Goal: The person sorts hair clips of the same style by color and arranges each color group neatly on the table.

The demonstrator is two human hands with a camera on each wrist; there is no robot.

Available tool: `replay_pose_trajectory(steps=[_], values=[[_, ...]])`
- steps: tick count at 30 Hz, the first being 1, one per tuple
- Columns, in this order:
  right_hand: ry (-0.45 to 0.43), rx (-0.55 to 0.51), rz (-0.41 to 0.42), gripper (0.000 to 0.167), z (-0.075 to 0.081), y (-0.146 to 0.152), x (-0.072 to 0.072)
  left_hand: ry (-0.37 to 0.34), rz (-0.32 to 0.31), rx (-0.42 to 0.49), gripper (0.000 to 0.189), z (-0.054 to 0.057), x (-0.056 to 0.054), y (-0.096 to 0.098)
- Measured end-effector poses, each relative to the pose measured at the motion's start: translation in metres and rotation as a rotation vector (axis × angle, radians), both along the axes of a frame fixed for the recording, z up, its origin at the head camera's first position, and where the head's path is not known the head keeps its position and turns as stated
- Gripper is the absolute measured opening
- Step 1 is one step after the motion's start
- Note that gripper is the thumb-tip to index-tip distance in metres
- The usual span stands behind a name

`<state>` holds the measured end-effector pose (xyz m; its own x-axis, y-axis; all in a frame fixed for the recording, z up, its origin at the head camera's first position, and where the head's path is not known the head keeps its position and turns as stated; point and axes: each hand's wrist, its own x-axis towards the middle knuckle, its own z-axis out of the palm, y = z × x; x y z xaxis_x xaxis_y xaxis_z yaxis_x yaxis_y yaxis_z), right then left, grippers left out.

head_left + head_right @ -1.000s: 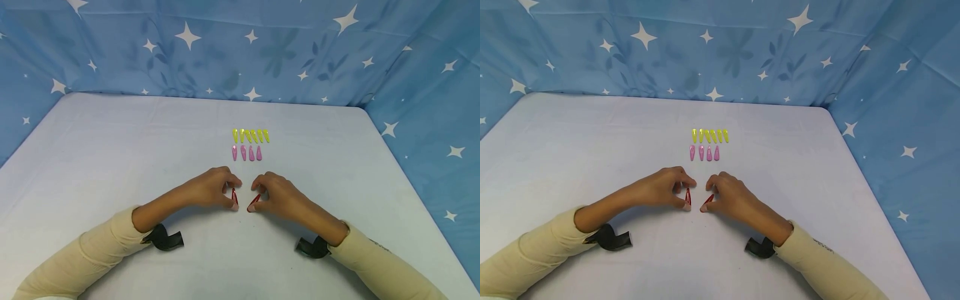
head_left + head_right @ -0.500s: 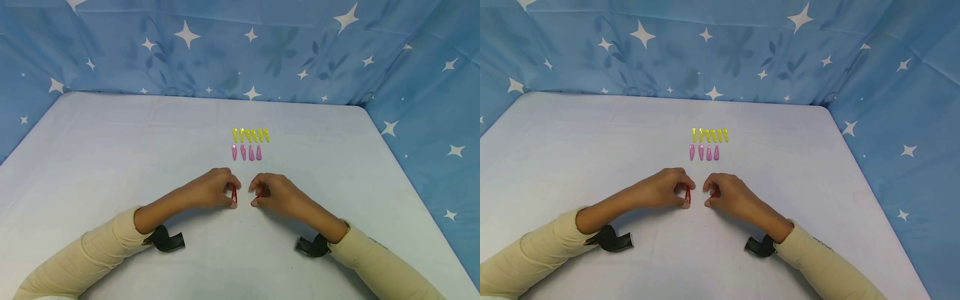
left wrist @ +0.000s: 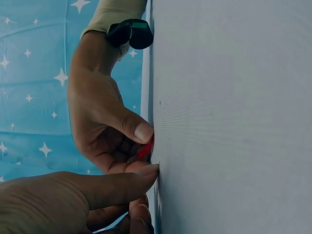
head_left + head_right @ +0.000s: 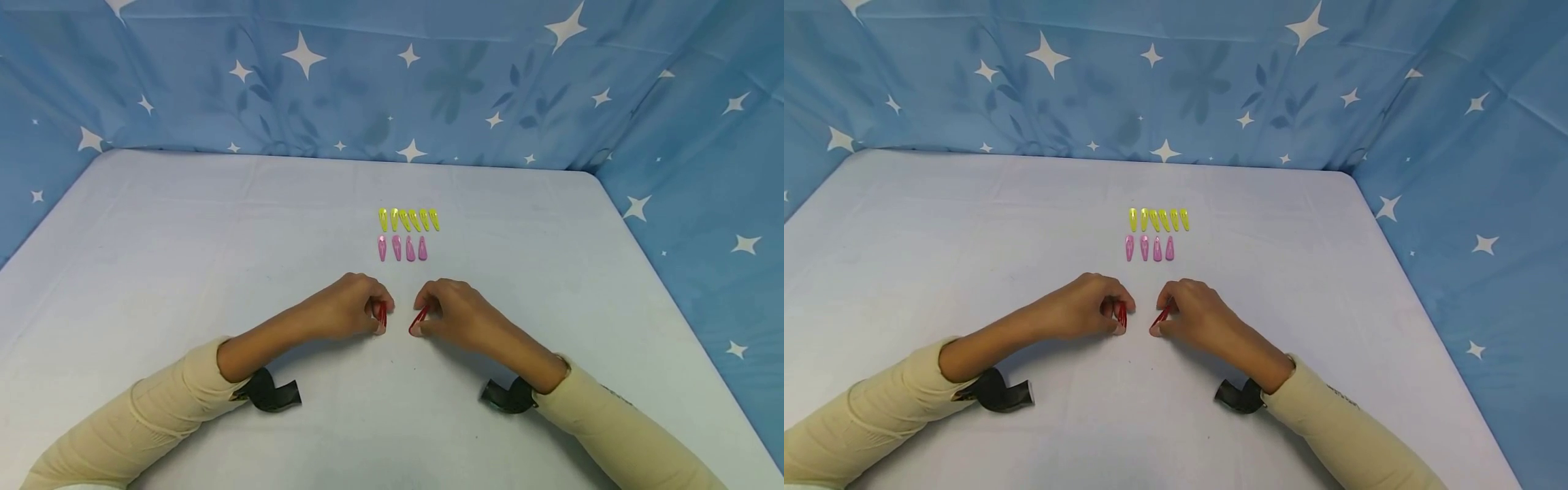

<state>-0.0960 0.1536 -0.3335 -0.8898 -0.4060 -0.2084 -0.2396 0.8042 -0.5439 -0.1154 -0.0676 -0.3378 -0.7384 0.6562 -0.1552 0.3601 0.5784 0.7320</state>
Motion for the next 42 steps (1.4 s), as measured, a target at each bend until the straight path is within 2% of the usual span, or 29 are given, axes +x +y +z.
replay_pose_trajectory(steps=[4,10,17,22,27,31,37,42], values=[[-0.013,-0.036,0.013,0.016,-0.001,-0.001,-0.001,0.039,0.010,0.018,0.017,0.000,0.001,0.000],[-0.009,-0.153,0.017,0.023,-0.005,-0.003,-0.004,0.087,0.019,0.014,0.027,0.000,0.001,-0.001],[0.029,-0.269,0.017,0.014,-0.005,-0.003,-0.006,0.082,0.032,0.062,0.028,0.001,-0.004,-0.002],[0.050,-0.326,0.004,0.016,-0.004,-0.003,-0.006,0.057,0.036,0.078,0.034,0.000,-0.009,-0.003],[0.062,-0.356,-0.036,0.015,-0.003,-0.003,-0.009,0.038,0.061,0.130,0.028,0.001,-0.012,-0.004],[0.087,-0.363,-0.048,0.020,-0.004,-0.002,-0.012,0.037,0.099,0.132,0.024,0.002,-0.015,-0.005],[0.130,-0.354,-0.065,0.030,-0.006,-0.001,-0.020,0.034,0.150,0.138,0.022,0.000,-0.022,-0.007],[0.130,-0.352,-0.077,0.029,-0.007,-0.002,-0.027,0.032,0.185,0.175,0.022,-0.002,-0.031,-0.008]])
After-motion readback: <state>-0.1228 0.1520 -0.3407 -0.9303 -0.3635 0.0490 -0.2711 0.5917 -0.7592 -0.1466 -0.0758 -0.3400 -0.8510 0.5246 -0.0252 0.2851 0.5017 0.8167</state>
